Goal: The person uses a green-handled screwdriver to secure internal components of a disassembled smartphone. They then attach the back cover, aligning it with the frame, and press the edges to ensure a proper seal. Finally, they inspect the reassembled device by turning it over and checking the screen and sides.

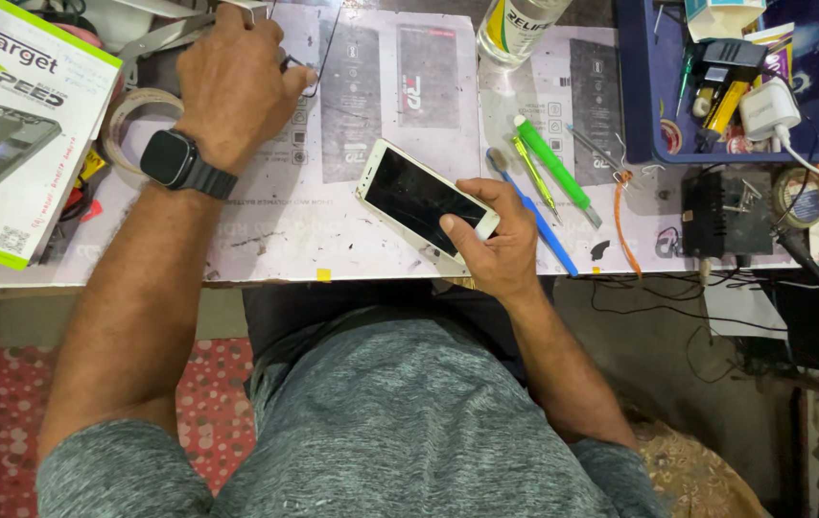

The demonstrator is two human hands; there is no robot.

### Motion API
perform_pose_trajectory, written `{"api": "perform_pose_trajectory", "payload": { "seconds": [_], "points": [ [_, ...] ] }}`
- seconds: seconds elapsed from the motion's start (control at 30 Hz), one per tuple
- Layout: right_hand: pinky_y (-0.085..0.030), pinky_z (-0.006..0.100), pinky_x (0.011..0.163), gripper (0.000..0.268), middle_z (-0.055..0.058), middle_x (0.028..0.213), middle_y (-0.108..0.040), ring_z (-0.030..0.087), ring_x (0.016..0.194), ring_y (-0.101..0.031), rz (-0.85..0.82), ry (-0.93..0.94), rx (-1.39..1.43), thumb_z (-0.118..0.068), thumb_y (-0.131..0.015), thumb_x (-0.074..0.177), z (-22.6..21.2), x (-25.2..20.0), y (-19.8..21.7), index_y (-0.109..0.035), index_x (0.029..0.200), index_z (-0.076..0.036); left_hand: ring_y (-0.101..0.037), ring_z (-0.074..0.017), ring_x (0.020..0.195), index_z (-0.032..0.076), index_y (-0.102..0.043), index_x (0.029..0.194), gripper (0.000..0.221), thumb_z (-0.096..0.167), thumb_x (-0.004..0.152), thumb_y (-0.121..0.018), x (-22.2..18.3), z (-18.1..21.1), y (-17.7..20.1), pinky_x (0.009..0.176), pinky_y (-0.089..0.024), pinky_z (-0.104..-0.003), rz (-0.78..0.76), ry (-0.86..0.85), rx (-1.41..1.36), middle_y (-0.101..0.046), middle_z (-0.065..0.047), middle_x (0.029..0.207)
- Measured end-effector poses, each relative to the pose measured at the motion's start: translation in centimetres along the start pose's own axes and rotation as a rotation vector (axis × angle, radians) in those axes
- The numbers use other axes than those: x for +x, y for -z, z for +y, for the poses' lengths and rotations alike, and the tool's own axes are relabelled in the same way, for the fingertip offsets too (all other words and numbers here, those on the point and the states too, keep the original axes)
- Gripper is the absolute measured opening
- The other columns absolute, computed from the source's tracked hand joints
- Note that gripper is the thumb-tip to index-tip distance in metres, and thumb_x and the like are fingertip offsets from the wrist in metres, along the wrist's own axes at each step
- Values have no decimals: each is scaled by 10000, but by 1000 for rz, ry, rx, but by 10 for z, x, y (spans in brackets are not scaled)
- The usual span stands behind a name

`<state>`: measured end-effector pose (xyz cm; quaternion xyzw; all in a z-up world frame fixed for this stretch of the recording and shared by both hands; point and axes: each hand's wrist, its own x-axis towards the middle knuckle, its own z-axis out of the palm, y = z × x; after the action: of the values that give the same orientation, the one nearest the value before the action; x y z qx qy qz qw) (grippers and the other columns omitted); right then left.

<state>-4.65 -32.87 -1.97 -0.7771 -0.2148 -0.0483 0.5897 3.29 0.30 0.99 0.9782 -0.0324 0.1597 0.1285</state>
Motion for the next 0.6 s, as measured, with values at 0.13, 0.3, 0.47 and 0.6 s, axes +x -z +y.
{"api": "perform_pose_trajectory", "payload": {
  "seconds": [0.13, 0.3, 0.47, 0.6],
  "points": [
    [-541, 261, 829, 355, 87, 1050, -708, 123, 920, -672, 8, 49, -40, -12, -779, 923, 2, 0, 0, -619, 1239, 6, -677, -427, 859, -2, -778, 1010, 451, 401, 849, -901, 2, 13, 8, 709, -539, -524, -16, -6, 38, -631, -280, 1137],
    [-546, 262, 838, 358, 82, 1065, -707, 120, 931, -676, 6, 39, -25, -17, -777, 926, 2, 0, 0, -613, 1244, 5, -678, -424, 882, 6, -785, 968, 404, 344, 787, -911, 6, 20, 14, 721, -535, -523, -1, 26, -6, -655, -247, 1099],
    [-546, 261, 846, 357, 79, 1074, -706, 118, 939, -673, 8, 23, -32, -14, -778, 928, 3, 0, 0, -614, 1244, 5, -678, -407, 847, 28, -797, 921, 306, 269, 763, -898, 4, 18, 9, 698, -530, -509, 49, 4, -14, -682, -228, 1047],
    [-543, 259, 856, 357, 80, 1090, -701, 114, 954, -667, 7, 8, -6, -11, -773, 934, 4, -1, -1, -612, 1252, 8, -688, -378, 854, 58, -796, 908, 221, 218, 789, -890, -1, 12, -7, 703, -524, -503, 106, -42, 34, -702, -189, 989]
  ]
}}
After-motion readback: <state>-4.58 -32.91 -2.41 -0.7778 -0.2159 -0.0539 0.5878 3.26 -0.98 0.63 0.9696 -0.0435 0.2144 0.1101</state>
